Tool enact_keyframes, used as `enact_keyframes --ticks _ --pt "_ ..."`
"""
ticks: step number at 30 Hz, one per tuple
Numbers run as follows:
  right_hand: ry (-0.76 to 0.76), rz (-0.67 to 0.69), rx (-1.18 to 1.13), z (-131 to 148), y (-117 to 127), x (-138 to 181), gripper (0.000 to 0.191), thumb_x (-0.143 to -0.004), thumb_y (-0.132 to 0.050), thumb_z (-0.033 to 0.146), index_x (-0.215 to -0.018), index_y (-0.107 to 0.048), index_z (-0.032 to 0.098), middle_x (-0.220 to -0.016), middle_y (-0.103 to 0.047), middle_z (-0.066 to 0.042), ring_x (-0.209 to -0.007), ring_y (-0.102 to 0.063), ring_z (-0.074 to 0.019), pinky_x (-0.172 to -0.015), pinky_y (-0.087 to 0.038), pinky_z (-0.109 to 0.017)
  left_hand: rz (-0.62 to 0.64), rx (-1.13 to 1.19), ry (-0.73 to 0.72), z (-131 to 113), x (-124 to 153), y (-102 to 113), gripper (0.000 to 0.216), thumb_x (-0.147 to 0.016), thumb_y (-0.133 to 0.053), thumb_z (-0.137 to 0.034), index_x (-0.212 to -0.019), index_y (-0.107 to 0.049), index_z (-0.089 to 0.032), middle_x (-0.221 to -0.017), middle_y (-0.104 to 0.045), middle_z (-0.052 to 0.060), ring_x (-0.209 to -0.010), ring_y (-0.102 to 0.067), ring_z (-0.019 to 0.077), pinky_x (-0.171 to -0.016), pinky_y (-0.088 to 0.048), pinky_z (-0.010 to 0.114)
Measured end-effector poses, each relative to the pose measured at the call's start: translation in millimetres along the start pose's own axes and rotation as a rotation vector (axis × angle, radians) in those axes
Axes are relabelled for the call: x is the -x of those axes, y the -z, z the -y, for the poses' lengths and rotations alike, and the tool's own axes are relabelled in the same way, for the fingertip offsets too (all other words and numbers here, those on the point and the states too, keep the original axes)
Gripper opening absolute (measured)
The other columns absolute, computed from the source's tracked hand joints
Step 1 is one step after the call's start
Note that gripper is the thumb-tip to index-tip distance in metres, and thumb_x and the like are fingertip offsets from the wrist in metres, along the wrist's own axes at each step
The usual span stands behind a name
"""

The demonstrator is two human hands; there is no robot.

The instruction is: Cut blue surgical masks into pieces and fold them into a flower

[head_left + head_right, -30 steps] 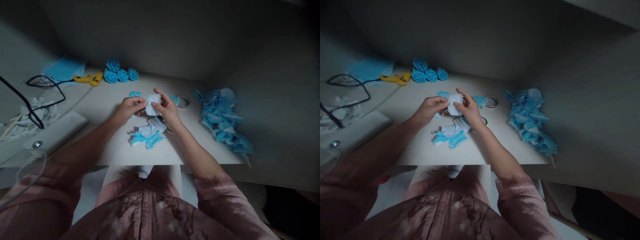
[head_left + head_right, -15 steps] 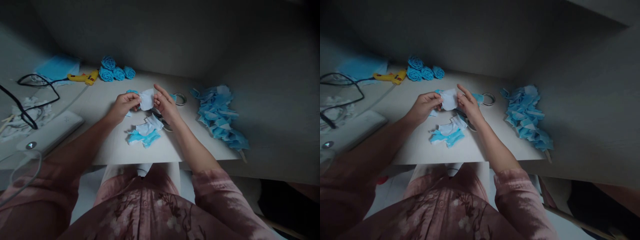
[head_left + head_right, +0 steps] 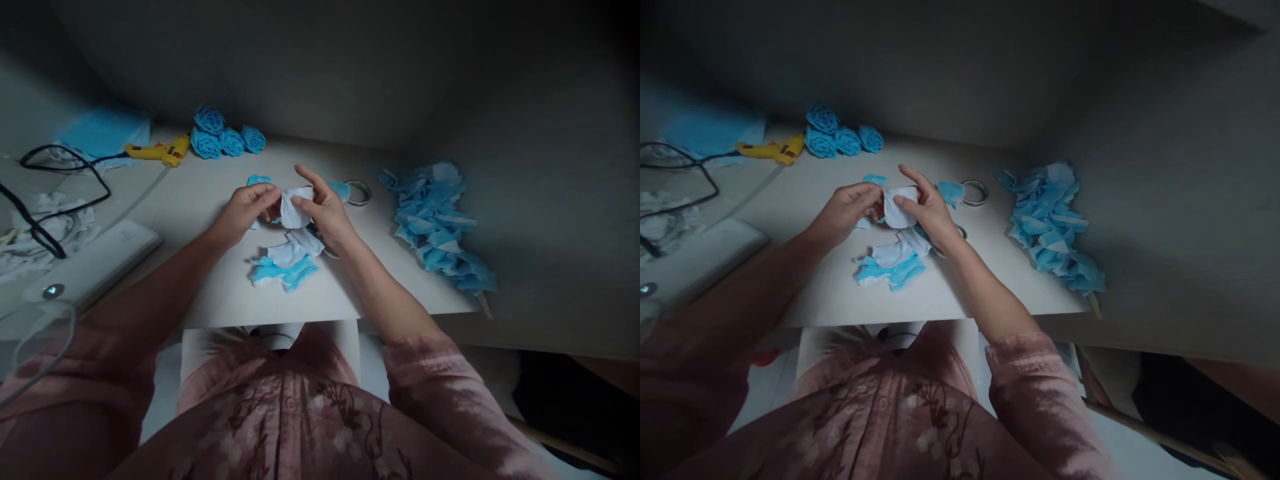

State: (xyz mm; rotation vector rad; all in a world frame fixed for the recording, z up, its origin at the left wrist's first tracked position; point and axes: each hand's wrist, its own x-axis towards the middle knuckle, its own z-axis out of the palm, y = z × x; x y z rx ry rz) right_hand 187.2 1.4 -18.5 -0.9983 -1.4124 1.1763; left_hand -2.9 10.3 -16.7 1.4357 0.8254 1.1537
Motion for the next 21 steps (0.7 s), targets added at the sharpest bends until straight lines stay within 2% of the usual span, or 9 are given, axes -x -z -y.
enact_keyframes --ticks 3,10,14,18,21 --pt "0.008 0.009 0.01 0 -2 2 0.076 -0.081 -0.083 0.058 -0.147 -0.057 0.033 -0.088 -0.071 0.001 -0.085 -0.07 -0.0198 -0.075 -0.06 -0.034 -0.005 -0.032 -0.024 0 -1 0 0.042 -0.07 -0.09 -0.054 -0.073 -0.069 -0.018 -0.065 -0.064 0.001 -0.061 -0.059 0.013 -0.057 -0.046 0.025" --pt "-0.012 -0.087 -0.05 -5 9 -7 0.072 -0.087 -0.077 0.059 -0.15 -0.053 0.035 -0.103 -0.075 -0.001 -0.088 -0.069 -0.0162 -0.077 -0.06 -0.03 -0.084 0.108 0.027 -2 -3 1 0.032 -0.07 -0.088 -0.039 -0.068 -0.064 -0.019 -0.063 -0.061 -0.001 -0.059 -0.057 0.0113 -0.057 -0.049 0.023" --pt "-0.085 0.006 -0.113 -4 5 -4 0.078 -0.088 -0.071 0.066 -0.156 -0.046 0.037 -0.111 -0.074 -0.002 -0.099 -0.071 -0.0178 -0.083 -0.063 -0.033 -0.111 0.183 0.055 -3 -5 1 0.029 -0.076 -0.084 -0.036 -0.071 -0.06 -0.02 -0.064 -0.06 -0.001 -0.059 -0.057 0.0117 -0.054 -0.049 0.023" --pt "-0.071 0.102 -0.124 -8 2 -1 0.09 -0.078 -0.082 0.064 -0.155 -0.047 0.034 -0.102 -0.073 -0.001 -0.096 -0.071 -0.0203 -0.081 -0.064 -0.034 -0.089 0.21 0.052 -2 -5 2 0.028 -0.078 -0.083 -0.035 -0.074 -0.06 -0.019 -0.066 -0.062 -0.001 -0.058 -0.058 0.0112 -0.053 -0.049 0.022" --pt "-0.02 0.082 -0.076 -11 5 -3 0.085 -0.076 -0.085 0.06 -0.15 -0.052 0.034 -0.092 -0.07 0.002 -0.09 -0.07 -0.0191 -0.078 -0.064 -0.032 -0.075 0.191 0.059 -1 -5 2 0.03 -0.082 -0.081 -0.04 -0.077 -0.061 -0.019 -0.068 -0.065 0.001 -0.059 -0.061 0.0116 -0.054 -0.049 0.022"
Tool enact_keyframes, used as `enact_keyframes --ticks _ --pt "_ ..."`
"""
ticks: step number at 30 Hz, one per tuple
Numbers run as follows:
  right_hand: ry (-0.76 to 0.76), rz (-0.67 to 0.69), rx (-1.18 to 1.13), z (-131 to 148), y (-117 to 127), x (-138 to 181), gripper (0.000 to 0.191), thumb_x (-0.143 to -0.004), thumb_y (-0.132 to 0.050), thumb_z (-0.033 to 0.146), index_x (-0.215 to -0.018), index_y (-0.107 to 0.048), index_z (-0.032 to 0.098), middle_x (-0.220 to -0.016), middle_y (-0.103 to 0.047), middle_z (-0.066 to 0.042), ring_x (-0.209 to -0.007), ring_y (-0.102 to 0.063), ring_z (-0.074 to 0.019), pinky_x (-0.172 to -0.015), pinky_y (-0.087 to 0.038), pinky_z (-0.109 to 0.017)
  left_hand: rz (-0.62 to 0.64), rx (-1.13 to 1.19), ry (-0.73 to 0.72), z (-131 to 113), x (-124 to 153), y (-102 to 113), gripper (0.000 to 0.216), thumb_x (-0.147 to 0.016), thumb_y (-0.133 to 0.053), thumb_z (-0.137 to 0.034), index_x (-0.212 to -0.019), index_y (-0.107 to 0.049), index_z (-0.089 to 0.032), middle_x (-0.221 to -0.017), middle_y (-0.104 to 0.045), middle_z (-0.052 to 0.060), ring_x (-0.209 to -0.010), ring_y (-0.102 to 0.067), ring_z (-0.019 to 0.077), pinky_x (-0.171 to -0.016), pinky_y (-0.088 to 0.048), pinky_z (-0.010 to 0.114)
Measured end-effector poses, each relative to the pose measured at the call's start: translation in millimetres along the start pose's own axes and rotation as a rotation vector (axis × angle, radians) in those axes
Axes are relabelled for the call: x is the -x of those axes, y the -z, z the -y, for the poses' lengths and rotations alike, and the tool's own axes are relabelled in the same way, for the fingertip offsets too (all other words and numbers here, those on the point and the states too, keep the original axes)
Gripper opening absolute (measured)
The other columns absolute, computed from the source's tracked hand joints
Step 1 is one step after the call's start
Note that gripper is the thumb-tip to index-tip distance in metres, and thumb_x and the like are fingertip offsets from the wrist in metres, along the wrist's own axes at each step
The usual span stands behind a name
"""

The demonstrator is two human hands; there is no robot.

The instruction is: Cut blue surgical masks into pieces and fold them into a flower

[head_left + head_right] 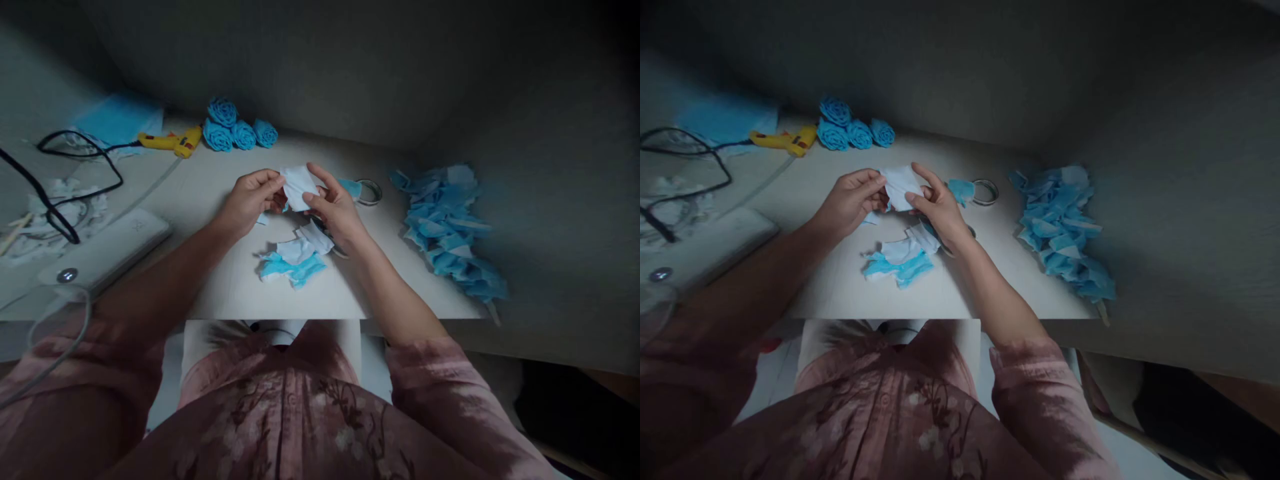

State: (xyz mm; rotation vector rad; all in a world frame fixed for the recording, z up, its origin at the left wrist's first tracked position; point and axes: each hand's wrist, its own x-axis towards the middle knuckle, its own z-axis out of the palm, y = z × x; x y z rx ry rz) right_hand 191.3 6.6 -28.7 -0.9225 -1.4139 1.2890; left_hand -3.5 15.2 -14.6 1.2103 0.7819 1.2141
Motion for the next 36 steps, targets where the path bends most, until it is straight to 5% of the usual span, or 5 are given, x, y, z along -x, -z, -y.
enact_keyframes --ticks 10,20,26,30,36 --pt "0.01 -0.138 -0.075 -1 11 -8 0.065 -0.078 -0.088 0.048 -0.136 -0.064 0.037 -0.077 -0.063 0.007 -0.067 -0.059 -0.0112 -0.066 -0.06 -0.024 -0.125 -0.222 -0.14 13 -8 11 0.025 -0.086 -0.074 -0.032 -0.107 -0.067 -0.02 -0.09 -0.073 0.004 -0.074 -0.066 0.0136 -0.062 -0.049 0.024" --pt "-0.2 -0.05 -0.337 13 4 1 0.06 -0.071 -0.093 0.033 -0.126 -0.07 0.029 -0.075 -0.068 0.009 -0.061 -0.062 -0.0073 -0.066 -0.06 -0.021 -0.113 -0.929 -0.678 2 3 6 0.029 -0.079 -0.081 -0.02 -0.106 -0.073 -0.024 -0.139 -0.067 0.005 -0.134 -0.057 0.0297 -0.116 -0.04 0.048" --pt "-0.13 -0.097 -0.156 8 13 -4 0.059 -0.075 -0.089 0.048 -0.127 -0.071 0.027 -0.075 -0.067 0.006 -0.067 -0.064 -0.0093 -0.067 -0.059 -0.023 -0.108 -0.592 -0.452 3 0 3 0.008 -0.082 -0.076 -0.024 -0.079 -0.069 -0.022 -0.093 -0.074 0.003 -0.099 -0.069 0.022 -0.102 -0.05 0.039" --pt "0.064 -0.213 0.081 13 16 -5 0.054 -0.089 -0.069 0.065 -0.129 -0.07 0.028 -0.112 -0.077 -0.002 -0.101 -0.072 -0.0151 -0.09 -0.061 -0.029 -0.07 -0.301 -0.198 4 -2 1 0.018 -0.08 -0.077 -0.031 -0.078 -0.063 -0.019 -0.077 -0.065 0.0 -0.072 -0.062 0.0143 -0.072 -0.051 0.028" --pt "0.175 -0.001 0.19 26 0 7 0.076 -0.081 -0.075 0.07 -0.139 -0.064 0.022 -0.141 -0.07 -0.011 -0.134 -0.063 -0.0256 -0.116 -0.05 -0.041 0.015 -0.264 -0.107 -1 5 -6 0.027 -0.075 -0.082 -0.037 -0.079 -0.063 -0.019 -0.073 -0.063 -0.001 -0.067 -0.059 0.0132 -0.064 -0.046 0.025"
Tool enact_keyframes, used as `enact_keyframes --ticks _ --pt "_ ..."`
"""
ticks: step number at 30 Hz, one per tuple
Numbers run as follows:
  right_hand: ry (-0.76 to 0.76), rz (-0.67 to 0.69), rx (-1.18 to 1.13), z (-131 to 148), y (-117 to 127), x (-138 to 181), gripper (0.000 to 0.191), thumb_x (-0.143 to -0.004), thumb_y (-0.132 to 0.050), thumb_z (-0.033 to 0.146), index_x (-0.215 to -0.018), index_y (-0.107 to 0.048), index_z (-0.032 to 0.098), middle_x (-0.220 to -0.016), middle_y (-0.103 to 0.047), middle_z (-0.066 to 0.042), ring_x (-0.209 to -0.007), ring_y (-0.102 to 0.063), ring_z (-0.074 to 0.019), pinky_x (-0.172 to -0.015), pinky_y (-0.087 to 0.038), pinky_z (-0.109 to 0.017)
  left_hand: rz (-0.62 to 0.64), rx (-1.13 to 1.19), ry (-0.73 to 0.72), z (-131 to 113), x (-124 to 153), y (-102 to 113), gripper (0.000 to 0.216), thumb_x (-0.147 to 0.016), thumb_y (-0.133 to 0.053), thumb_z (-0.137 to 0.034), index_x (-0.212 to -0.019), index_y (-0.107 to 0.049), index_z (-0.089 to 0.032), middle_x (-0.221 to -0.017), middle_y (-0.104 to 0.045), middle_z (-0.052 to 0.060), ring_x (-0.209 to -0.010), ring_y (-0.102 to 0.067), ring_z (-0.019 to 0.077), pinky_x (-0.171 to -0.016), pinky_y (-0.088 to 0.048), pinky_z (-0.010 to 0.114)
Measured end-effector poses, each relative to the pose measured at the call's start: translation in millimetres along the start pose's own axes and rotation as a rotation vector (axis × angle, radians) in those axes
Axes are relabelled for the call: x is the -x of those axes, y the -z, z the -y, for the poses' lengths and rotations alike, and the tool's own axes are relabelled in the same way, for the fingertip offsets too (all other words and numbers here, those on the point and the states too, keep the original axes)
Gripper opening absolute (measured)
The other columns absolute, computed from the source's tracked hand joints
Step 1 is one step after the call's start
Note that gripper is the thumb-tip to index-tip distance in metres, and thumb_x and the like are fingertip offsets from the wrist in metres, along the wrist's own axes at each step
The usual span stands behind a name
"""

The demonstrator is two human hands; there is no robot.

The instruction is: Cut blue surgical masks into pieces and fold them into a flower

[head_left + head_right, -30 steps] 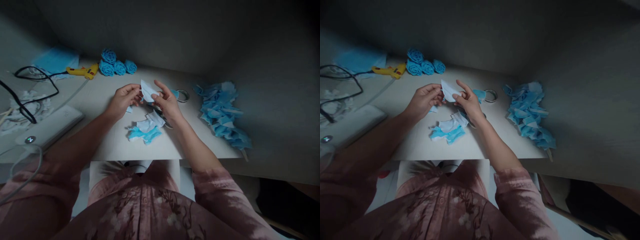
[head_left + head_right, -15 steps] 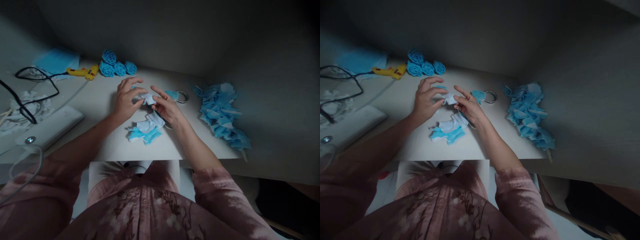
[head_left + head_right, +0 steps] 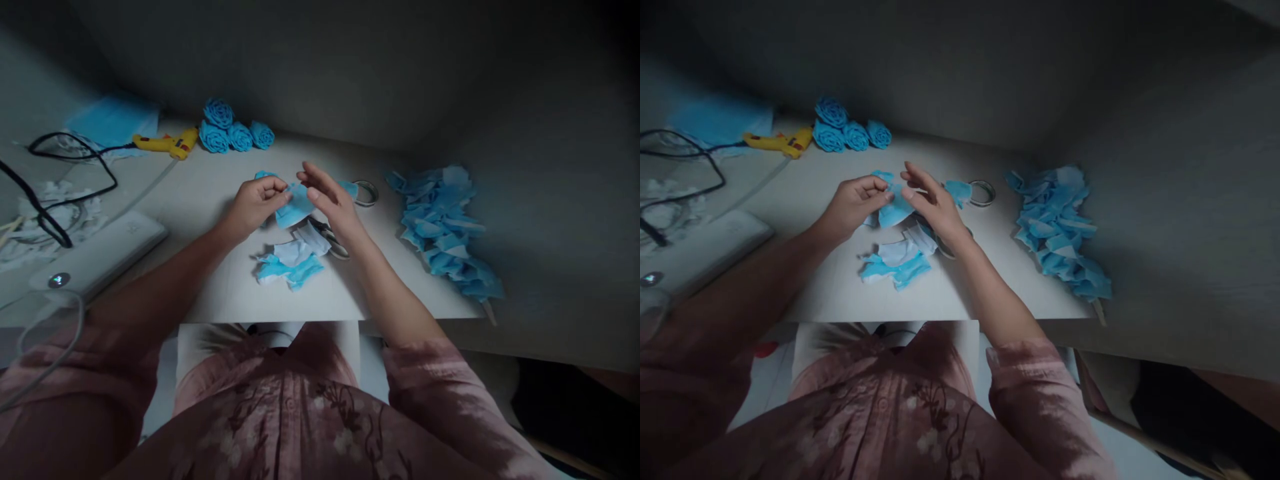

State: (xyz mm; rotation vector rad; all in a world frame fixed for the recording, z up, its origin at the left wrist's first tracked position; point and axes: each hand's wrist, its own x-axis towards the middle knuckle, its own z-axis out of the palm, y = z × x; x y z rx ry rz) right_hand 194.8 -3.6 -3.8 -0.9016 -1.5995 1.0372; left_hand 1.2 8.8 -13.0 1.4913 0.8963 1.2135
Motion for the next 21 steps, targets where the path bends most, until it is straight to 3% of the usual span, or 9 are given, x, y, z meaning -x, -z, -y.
enact_keyframes --ticks 4,6,8,13,17,21 --pt "-0.06 0.003 0.007 -4 -6 2 0.058 -0.075 -0.081 0.07 -0.106 -0.075 0.021 -0.104 -0.078 -0.005 -0.097 -0.071 -0.02 -0.091 -0.058 -0.035 0.011 -0.013 0.013 2 1 -1 0.035 -0.072 -0.085 -0.047 -0.078 -0.065 -0.019 -0.071 -0.063 -0.001 -0.067 -0.058 0.0142 -0.062 -0.044 0.026" --pt "-0.09 -0.044 -0.007 -8 -6 1 0.053 -0.073 -0.081 0.071 -0.086 -0.073 0.02 -0.081 -0.073 -0.001 -0.076 -0.065 -0.0152 -0.074 -0.055 -0.03 -0.007 0.006 0.009 4 0 1 0.037 -0.072 -0.085 -0.05 -0.077 -0.065 -0.019 -0.071 -0.064 0.0 -0.067 -0.058 0.0142 -0.063 -0.045 0.026" --pt "-0.094 -0.097 -0.025 -11 -4 -1 0.053 -0.072 -0.082 0.071 -0.078 -0.071 0.02 -0.073 -0.068 0.002 -0.068 -0.058 -0.0123 -0.067 -0.051 -0.027 -0.042 0.02 0.002 5 -1 2 0.04 -0.076 -0.082 -0.055 -0.077 -0.067 -0.019 -0.072 -0.065 0.001 -0.07 -0.06 0.0152 -0.065 -0.047 0.027" --pt "-0.086 -0.18 -0.063 -15 -1 -5 0.05 -0.07 -0.085 0.069 -0.075 -0.07 0.021 -0.074 -0.066 0.003 -0.072 -0.057 -0.012 -0.072 -0.05 -0.026 -0.054 0.083 0.032 6 -2 3 0.049 -0.085 -0.071 -0.067 -0.081 -0.069 -0.019 -0.075 -0.069 0.004 -0.074 -0.066 0.0174 -0.07 -0.053 0.029" --pt "-0.106 -0.196 -0.087 -21 0 -6 0.05 -0.071 -0.083 0.07 -0.077 -0.07 0.022 -0.073 -0.066 0.003 -0.073 -0.058 -0.0126 -0.075 -0.052 -0.027 0.042 0.086 0.084 6 -2 4 0.043 -0.071 -0.088 -0.055 -0.083 -0.068 -0.019 -0.075 -0.069 0.002 -0.071 -0.064 0.0167 -0.07 -0.053 0.029" --pt "-0.109 -0.114 -0.001 -18 5 -6 0.048 -0.079 -0.077 0.068 -0.094 -0.074 0.023 -0.093 -0.075 -0.002 -0.091 -0.067 -0.0176 -0.088 -0.056 -0.033 -0.03 0.16 0.075 7 -5 6 0.038 -0.067 -0.088 -0.043 -0.08 -0.061 -0.02 -0.074 -0.066 0.0 -0.069 -0.061 0.0143 -0.068 -0.051 0.028"
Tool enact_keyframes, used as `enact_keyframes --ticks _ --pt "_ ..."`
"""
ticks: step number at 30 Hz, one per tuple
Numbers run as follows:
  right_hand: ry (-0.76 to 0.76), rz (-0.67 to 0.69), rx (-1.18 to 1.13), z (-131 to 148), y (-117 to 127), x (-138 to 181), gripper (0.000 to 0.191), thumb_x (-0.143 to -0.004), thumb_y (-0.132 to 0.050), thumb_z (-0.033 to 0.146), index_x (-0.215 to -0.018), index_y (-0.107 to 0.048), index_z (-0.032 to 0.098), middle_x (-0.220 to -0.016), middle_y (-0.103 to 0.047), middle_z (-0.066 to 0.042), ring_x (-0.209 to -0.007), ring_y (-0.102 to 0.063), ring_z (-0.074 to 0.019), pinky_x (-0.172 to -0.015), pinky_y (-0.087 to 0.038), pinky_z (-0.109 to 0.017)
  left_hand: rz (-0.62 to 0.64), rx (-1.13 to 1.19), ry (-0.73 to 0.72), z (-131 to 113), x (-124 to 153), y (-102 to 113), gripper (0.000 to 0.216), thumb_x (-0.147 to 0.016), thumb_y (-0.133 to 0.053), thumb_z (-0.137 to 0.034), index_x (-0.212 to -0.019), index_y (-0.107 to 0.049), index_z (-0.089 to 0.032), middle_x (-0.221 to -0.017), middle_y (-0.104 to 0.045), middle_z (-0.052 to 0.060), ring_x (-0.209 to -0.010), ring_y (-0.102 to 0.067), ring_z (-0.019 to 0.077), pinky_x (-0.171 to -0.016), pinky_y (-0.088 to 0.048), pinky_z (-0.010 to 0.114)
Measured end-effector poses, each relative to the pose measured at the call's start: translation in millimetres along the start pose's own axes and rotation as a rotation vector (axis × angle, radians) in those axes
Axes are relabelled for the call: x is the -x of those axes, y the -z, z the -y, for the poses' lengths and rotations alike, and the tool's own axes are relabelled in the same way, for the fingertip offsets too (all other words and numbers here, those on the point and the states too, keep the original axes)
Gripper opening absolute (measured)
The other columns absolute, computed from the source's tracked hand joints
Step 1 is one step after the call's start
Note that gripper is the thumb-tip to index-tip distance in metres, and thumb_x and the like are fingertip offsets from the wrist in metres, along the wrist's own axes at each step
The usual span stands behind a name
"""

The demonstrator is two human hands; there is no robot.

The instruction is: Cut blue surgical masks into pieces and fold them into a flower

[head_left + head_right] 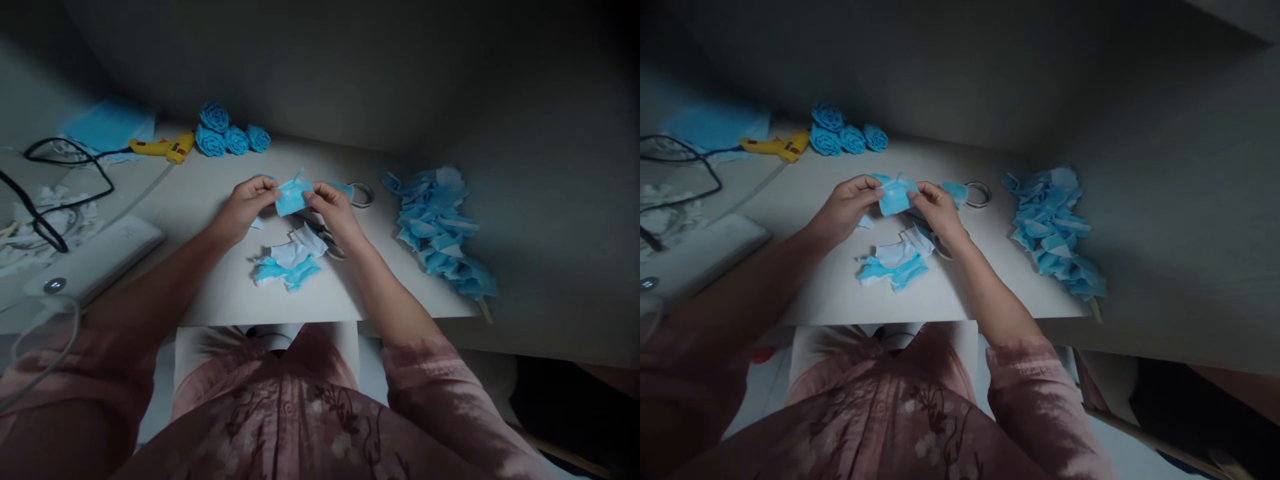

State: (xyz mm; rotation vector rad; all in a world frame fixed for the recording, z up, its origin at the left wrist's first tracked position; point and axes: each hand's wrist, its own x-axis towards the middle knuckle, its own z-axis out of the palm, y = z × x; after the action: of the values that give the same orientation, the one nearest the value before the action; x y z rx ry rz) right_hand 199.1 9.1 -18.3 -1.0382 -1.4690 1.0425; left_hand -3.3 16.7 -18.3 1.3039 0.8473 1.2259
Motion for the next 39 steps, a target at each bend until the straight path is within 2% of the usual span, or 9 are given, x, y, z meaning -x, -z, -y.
enact_keyframes --ticks 3,5,9,12,14,18,25,32,39 --pt "0.162 -0.016 0.198 12 4 4 0.052 -0.087 -0.07 0.067 -0.12 -0.072 0.027 -0.128 -0.074 -0.007 -0.122 -0.065 -0.0258 -0.104 -0.053 -0.041 0.023 -0.017 -0.003 -2 0 0 0.031 -0.07 -0.084 -0.039 -0.079 -0.06 -0.021 -0.071 -0.064 -0.001 -0.065 -0.058 0.0134 -0.064 -0.048 0.027" --pt "0.314 -0.03 0.346 20 4 8 0.052 -0.092 -0.065 0.064 -0.129 -0.069 0.028 -0.141 -0.069 -0.009 -0.133 -0.059 -0.0287 -0.112 -0.048 -0.046 0.07 -0.091 -0.008 -4 2 -1 0.027 -0.071 -0.081 -0.037 -0.079 -0.062 -0.02 -0.068 -0.063 -0.001 -0.062 -0.056 0.0128 -0.061 -0.044 0.026" --pt "0.525 0.053 0.586 22 0 13 0.037 -0.1 -0.061 0.052 -0.12 -0.074 0.024 -0.125 -0.075 -0.011 -0.126 -0.063 -0.0286 -0.118 -0.04 -0.048 0.104 -0.214 -0.037 -5 6 -4 0.022 -0.07 -0.08 -0.033 -0.078 -0.065 -0.019 -0.062 -0.058 -0.003 -0.057 -0.049 0.0113 -0.056 -0.036 0.025" --pt "0.487 0.054 0.657 17 -4 13 0.026 -0.101 -0.06 0.045 -0.096 -0.075 0.024 -0.097 -0.078 -0.006 -0.102 -0.067 -0.0254 -0.11 -0.042 -0.046 0.088 -0.216 -0.052 -4 6 -5 0.024 -0.071 -0.081 -0.034 -0.081 -0.065 -0.02 -0.062 -0.057 -0.003 -0.057 -0.05 0.0117 -0.056 -0.036 0.025" --pt "0.443 0.001 0.626 16 -5 13 0.026 -0.101 -0.058 0.041 -0.088 -0.072 0.023 -0.091 -0.077 -0.005 -0.093 -0.066 -0.0231 -0.103 -0.043 -0.043 0.075 -0.168 -0.059 -5 6 -6 0.026 -0.075 -0.078 -0.041 -0.084 -0.064 -0.021 -0.066 -0.06 -0.002 -0.06 -0.054 0.0132 -0.059 -0.042 0.026" --pt "0.398 -0.064 0.507 18 -7 13 0.024 -0.098 -0.059 0.038 -0.084 -0.07 0.022 -0.091 -0.076 -0.004 -0.089 -0.066 -0.0208 -0.095 -0.044 -0.039 0.112 -0.126 -0.042 -7 6 -6 0.037 -0.082 -0.071 -0.056 -0.083 -0.065 -0.02 -0.07 -0.061 0.001 -0.064 -0.058 0.0157 -0.065 -0.049 0.03" --pt "0.245 0.006 0.318 20 -3 11 0.032 -0.096 -0.059 0.051 -0.087 -0.072 0.023 -0.096 -0.078 -0.004 -0.096 -0.069 -0.0213 -0.093 -0.05 -0.036 -0.028 -0.199 -0.106 -7 5 -5 0.025 -0.068 -0.081 -0.042 -0.069 -0.068 -0.02 -0.068 -0.063 0.001 -0.068 -0.054 0.0148 -0.064 -0.044 0.027" --pt "0.383 0.025 0.402 21 2 7 0.038 -0.094 -0.063 0.062 -0.096 -0.078 0.026 -0.115 -0.079 -0.008 -0.117 -0.069 -0.0263 -0.111 -0.044 -0.043 -0.011 -0.263 -0.133 -7 8 -6 0.018 -0.07 -0.078 -0.035 -0.064 -0.071 -0.019 -0.062 -0.06 -0.001 -0.061 -0.05 0.0125 -0.059 -0.04 0.027" --pt "0.326 0.02 0.419 15 -6 11 0.037 -0.098 -0.06 0.055 -0.083 -0.07 0.023 -0.091 -0.076 -0.005 -0.092 -0.066 -0.0219 -0.097 -0.047 -0.039 0.001 -0.261 -0.121 -10 9 -7 0.021 -0.071 -0.078 -0.038 -0.065 -0.07 -0.02 -0.061 -0.06 0.0 -0.063 -0.053 0.0147 -0.061 -0.042 0.029"
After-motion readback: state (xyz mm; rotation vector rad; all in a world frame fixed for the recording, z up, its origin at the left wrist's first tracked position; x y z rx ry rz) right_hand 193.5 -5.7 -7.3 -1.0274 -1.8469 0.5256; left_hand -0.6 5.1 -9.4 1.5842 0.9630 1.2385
